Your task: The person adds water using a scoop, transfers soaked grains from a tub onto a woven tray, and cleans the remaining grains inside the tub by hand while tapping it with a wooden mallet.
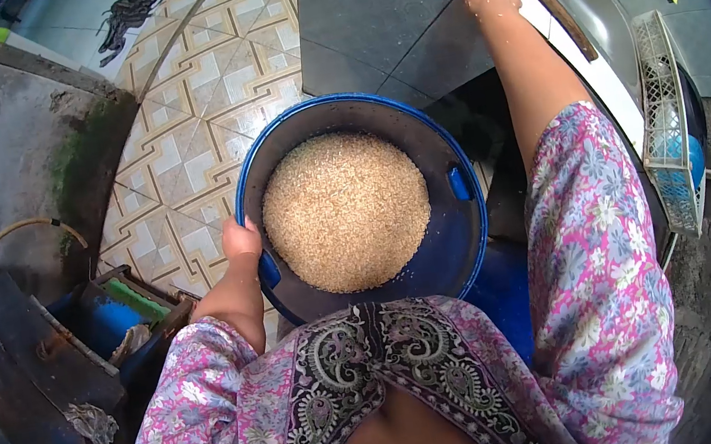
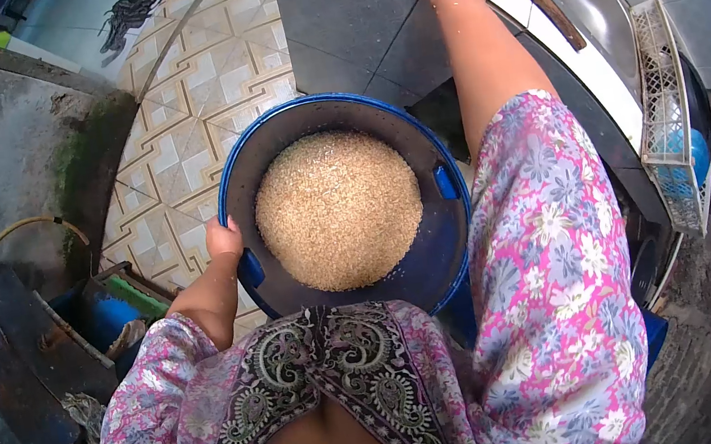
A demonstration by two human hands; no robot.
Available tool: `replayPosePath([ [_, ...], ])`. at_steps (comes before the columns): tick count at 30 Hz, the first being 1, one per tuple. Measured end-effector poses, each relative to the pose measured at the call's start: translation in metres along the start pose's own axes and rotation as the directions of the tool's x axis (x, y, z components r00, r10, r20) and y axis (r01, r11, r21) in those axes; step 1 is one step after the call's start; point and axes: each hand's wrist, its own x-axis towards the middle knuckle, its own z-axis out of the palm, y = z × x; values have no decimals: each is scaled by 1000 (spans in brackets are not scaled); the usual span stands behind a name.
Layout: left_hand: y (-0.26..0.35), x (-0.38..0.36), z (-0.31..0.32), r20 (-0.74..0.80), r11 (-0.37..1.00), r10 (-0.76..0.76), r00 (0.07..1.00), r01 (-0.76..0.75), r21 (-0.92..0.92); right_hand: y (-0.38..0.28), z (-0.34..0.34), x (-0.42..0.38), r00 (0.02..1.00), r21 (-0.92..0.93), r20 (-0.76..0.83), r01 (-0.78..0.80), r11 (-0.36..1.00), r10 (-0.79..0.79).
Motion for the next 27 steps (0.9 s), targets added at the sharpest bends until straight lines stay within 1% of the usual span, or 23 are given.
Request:
replayPosePath([
  [1,1,-1,-3,-6,1000,-2,1000,2,-18,2,1,2,1000,-9,9,1,1000,-1],
  [3,1,-3,-5,-5,1000,-7,1000,7,-16,8,9,13,978,-140,-7,207,968,-210],
  [4,4,-2,-6,-4,1000,-12,1000,12,-16,6,7,11,977,-139,-15,210,968,-214],
  [6,5,-2,-7,8,999,-30,1000,30,-24,5,5,2,977,-220,-16,205,954,-213],
  [7,5,-3,-8,25,999,-45,999,46,-28,4,6,5,983,-180,-17,179,967,-185],
  [8,6,-4,-8,22,999,-46,999,47,-29,5,6,6,982,-178,-19,181,967,-187],
  [10,6,-4,-7,21,999,-35,999,36,-16,6,9,5,979,-220,-34,191,957,-203],
  [13,7,-3,-7,37,998,-59,998,59,-5,5,9,0,979,-258,-50,179,949,-199],
  [17,8,-3,-6,16,999,-31,999,31,-28,6,15,0,977,-253,-110,149,956,-181],
  [19,7,-3,-6,30,999,-32,999,34,-41,7,20,-2,965,-247,-171,155,956,-201],
  [20,7,-3,-6,29,999,-31,999,32,-34,6,22,-3,966,-244,-167,153,958,-197],
  [22,8,-3,-6,33,1000,-28,999,28,-11,7,26,-2,953,-272,-249,102,957,-172],
  [23,7,-4,-5,36,1000,-21,999,21,1,5,23,-5,959,-224,-241,96,970,-150],
  [24,7,-3,-4,40,999,-26,999,27,-18,7,27,-3,944,-237,-278,110,965,-176],
  [25,6,-2,-4,44,999,-32,999,33,-36,6,26,-6,951,-219,-271,90,971,-149],
  [27,3,0,-2,54,1000,-31,998,31,1,2,21,-13,959,-204,-259,63,977,-116],
])
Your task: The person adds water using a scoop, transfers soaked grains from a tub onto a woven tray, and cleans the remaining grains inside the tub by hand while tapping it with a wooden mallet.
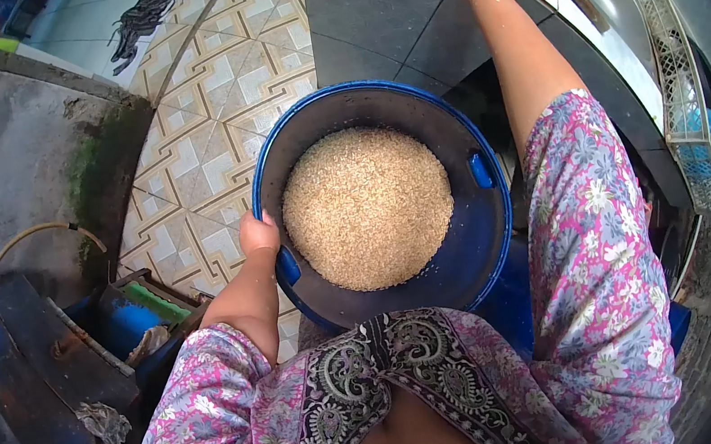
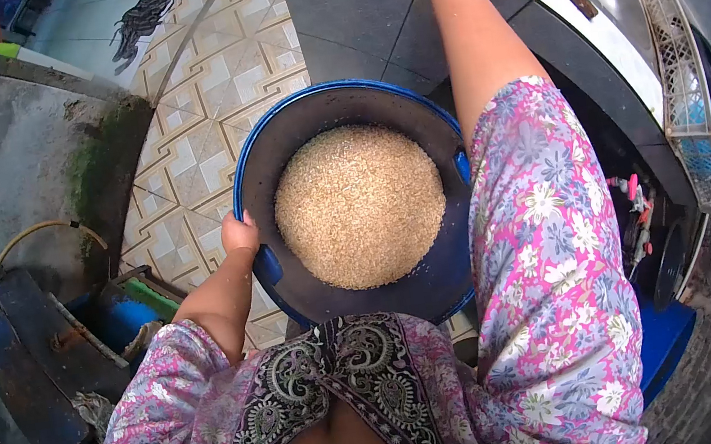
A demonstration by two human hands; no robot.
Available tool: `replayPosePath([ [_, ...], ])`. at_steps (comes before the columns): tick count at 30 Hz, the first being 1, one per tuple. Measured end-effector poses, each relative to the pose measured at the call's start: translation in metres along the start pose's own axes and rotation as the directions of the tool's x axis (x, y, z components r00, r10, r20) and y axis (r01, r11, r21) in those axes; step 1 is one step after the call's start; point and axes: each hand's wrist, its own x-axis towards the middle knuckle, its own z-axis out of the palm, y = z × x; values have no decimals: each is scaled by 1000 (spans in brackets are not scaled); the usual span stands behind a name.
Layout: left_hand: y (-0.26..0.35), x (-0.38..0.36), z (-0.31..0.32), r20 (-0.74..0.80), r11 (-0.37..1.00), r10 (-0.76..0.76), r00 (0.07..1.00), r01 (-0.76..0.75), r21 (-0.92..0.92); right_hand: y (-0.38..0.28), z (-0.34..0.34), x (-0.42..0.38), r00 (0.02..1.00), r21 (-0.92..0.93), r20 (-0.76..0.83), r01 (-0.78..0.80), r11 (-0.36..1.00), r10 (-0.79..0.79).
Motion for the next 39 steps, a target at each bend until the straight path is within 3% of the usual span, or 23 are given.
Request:
replayPosePath([
  [2,5,0,0,9,1000,1,1000,-1,27,0,-12,-8,995,101,-100,2,995,8],
  [5,3,-5,-2,12,1000,16,1000,-17,24,2,-1,-7,995,136,-95,44,990,-32],
  [7,4,-1,1,-16,999,27,1000,-26,23,2,9,-3,1000,113,-1,19,993,-19],
  [9,2,-2,3,-21,999,32,999,-32,23,0,39,0,976,-17,-201,84,996,-85],
  [10,2,1,4,-32,999,35,999,-34,16,-10,14,-24,991,-111,-72,107,988,-115],
  [11,2,1,4,-36,999,35,999,-35,11,-10,23,-46,861,-147,-392,290,946,-325],
  [13,3,-1,3,-38,999,52,998,-52,3,-24,61,-79,784,-140,-310,522,841,-538],
  [14,3,-2,4,-39,999,50,998,-50,-2,-35,89,-100,789,12,-250,582,813,-561],
  [16,3,-2,3,-58,998,57,997,-56,15,-55,132,-140,812,265,58,548,793,-580],
  [17,5,0,2,-59,998,54,997,-53,14,-63,139,-151,761,302,293,501,811,-579],
  [19,5,-2,1,-27,1000,2,1000,-1,21,-72,152,-157,719,335,384,476,813,-579],
  [21,6,-4,-3,-29,1000,0,1000,0,15,-80,163,-150,581,398,617,351,848,-530],
  [23,5,-5,0,-46,1000,10,999,-10,3,-78,163,-137,523,408,658,356,841,-541],
  [24,4,-2,2,-57,999,30,998,-29,15,-83,182,-134,546,419,670,281,863,-503],
  [29,4,-3,-2,-42,999,27,999,-28,-17,-85,164,-145,623,368,618,309,877,-479],
  [32,3,-2,2,-67,999,52,996,-50,19,-89,165,-149,696,313,604,240,919,-388],
  [39,3,-3,2,-35,1000,13,999,-13,4,-86,167,-148,682,342,594,265,902,-426],
])
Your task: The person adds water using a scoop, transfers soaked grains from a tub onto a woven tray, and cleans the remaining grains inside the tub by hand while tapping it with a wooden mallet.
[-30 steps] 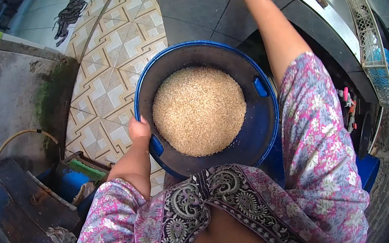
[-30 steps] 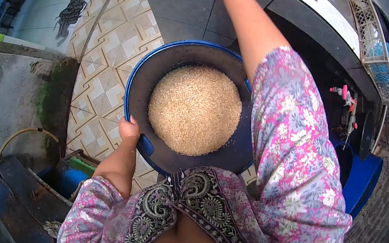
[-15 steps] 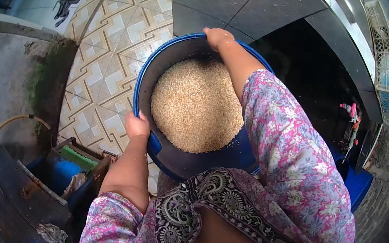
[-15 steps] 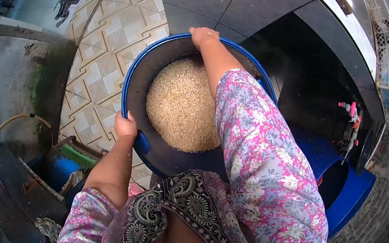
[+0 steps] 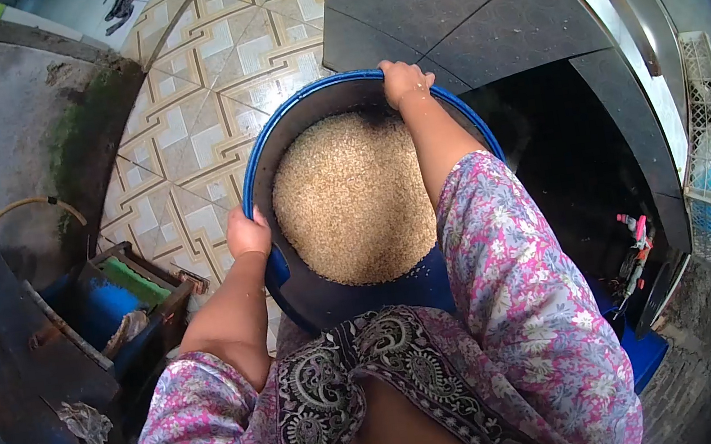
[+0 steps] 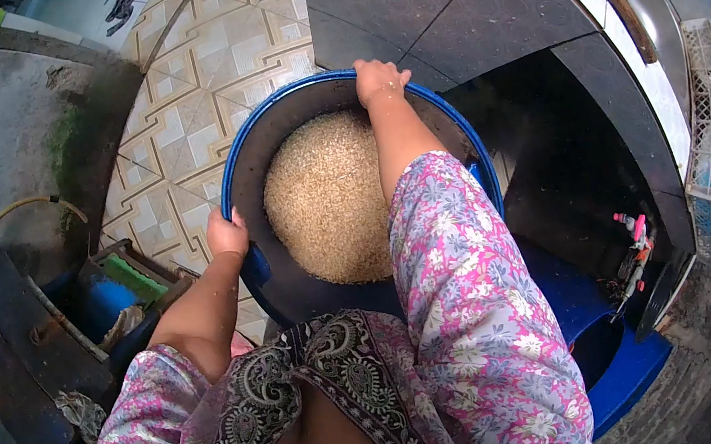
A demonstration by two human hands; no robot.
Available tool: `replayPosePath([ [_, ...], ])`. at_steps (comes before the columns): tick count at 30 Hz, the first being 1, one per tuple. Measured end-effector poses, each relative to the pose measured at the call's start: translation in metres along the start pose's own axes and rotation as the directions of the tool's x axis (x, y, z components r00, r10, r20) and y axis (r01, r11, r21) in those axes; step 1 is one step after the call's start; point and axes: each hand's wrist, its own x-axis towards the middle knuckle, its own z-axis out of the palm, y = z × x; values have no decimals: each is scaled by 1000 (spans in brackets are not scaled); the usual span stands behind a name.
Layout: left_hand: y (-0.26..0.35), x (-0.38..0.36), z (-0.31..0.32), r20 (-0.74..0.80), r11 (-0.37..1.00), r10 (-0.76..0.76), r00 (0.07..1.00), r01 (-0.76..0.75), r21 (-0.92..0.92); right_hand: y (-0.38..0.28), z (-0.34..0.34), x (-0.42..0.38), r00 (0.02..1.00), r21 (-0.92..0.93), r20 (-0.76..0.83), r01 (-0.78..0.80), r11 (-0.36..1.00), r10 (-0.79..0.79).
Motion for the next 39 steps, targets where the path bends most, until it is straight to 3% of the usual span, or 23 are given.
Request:
replayPosePath([
  [6,0,-1,-1,-13,999,5,1000,-5,45,1,1,-1,999,46,-40,31,998,-30],
  [14,1,0,-3,-41,995,-11,999,15,102,5,-5,2,993,43,88,70,997,-74],
  [19,3,0,-4,-11,992,-26,1000,27,122,9,0,1,993,43,15,118,992,-119],
  [23,1,1,-2,-80,991,17,997,-6,135,10,2,3,990,30,-30,137,990,-136],
  [29,4,-3,-5,-60,988,4,998,6,155,13,2,10,985,-9,42,165,986,-164],
  [37,2,-2,-2,-125,991,66,990,-51,121,11,0,3,989,27,12,148,989,-148],
  [39,5,-2,-5,-55,994,2,998,4,112,10,0,1,990,55,4,140,989,-140],
])
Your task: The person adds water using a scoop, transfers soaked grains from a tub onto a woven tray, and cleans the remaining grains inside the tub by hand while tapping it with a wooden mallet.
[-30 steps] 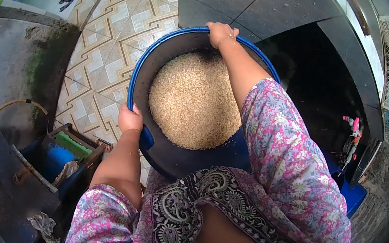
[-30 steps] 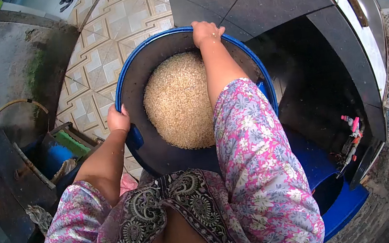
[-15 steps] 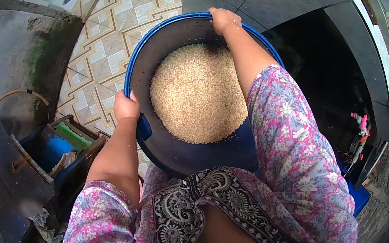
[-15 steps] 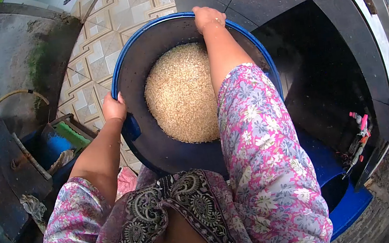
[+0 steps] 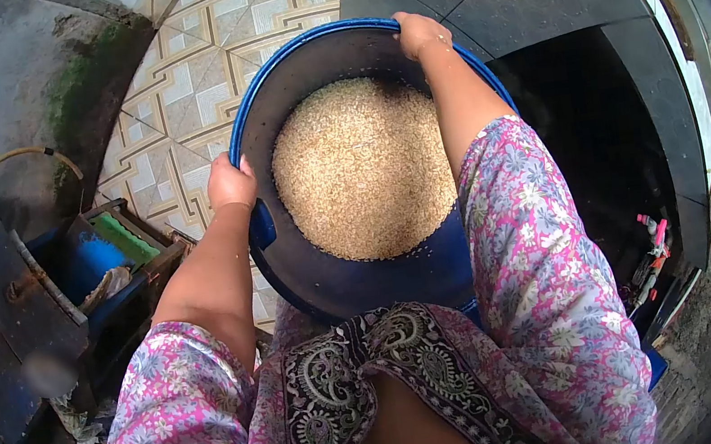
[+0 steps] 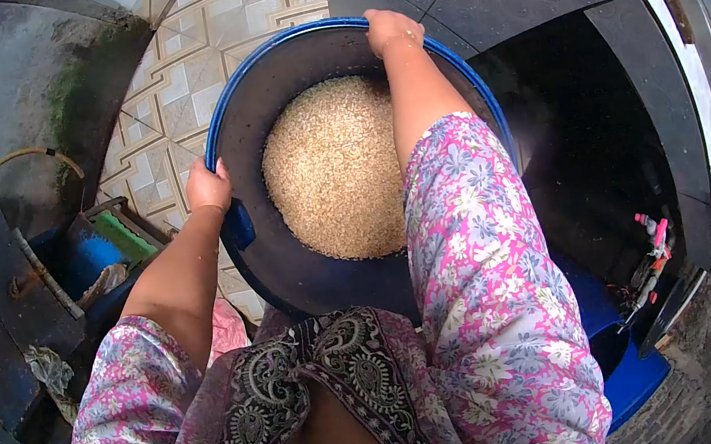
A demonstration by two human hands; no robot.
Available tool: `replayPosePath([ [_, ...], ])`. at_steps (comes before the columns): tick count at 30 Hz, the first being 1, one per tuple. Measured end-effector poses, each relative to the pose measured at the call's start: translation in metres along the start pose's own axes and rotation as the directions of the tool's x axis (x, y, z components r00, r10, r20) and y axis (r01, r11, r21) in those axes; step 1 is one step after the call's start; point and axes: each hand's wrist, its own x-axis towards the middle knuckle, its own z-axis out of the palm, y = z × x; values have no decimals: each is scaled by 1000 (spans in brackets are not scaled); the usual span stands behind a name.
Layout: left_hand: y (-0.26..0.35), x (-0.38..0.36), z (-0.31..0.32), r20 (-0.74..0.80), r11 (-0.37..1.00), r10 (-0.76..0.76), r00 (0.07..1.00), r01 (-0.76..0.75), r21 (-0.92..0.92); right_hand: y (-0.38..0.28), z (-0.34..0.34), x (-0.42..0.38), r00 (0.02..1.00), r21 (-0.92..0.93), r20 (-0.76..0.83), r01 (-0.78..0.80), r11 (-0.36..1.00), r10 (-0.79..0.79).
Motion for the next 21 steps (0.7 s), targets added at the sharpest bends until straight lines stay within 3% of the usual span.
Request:
replayPosePath([
  [2,2,-1,-3,18,1000,-19,1000,19,-6,1,3,1,998,-1,-59,2,1000,-2],
  [13,-8,3,7,40,1000,-17,999,17,8,0,1,0,999,-25,-27,-20,999,20],
  [15,-10,3,11,-77,999,44,996,-46,-17,1,4,4,1000,-34,-27,0,999,-1],
  [21,0,0,0,-7,998,3,1000,-3,-55,0,3,3,1000,-49,-22,-12,999,11],
])
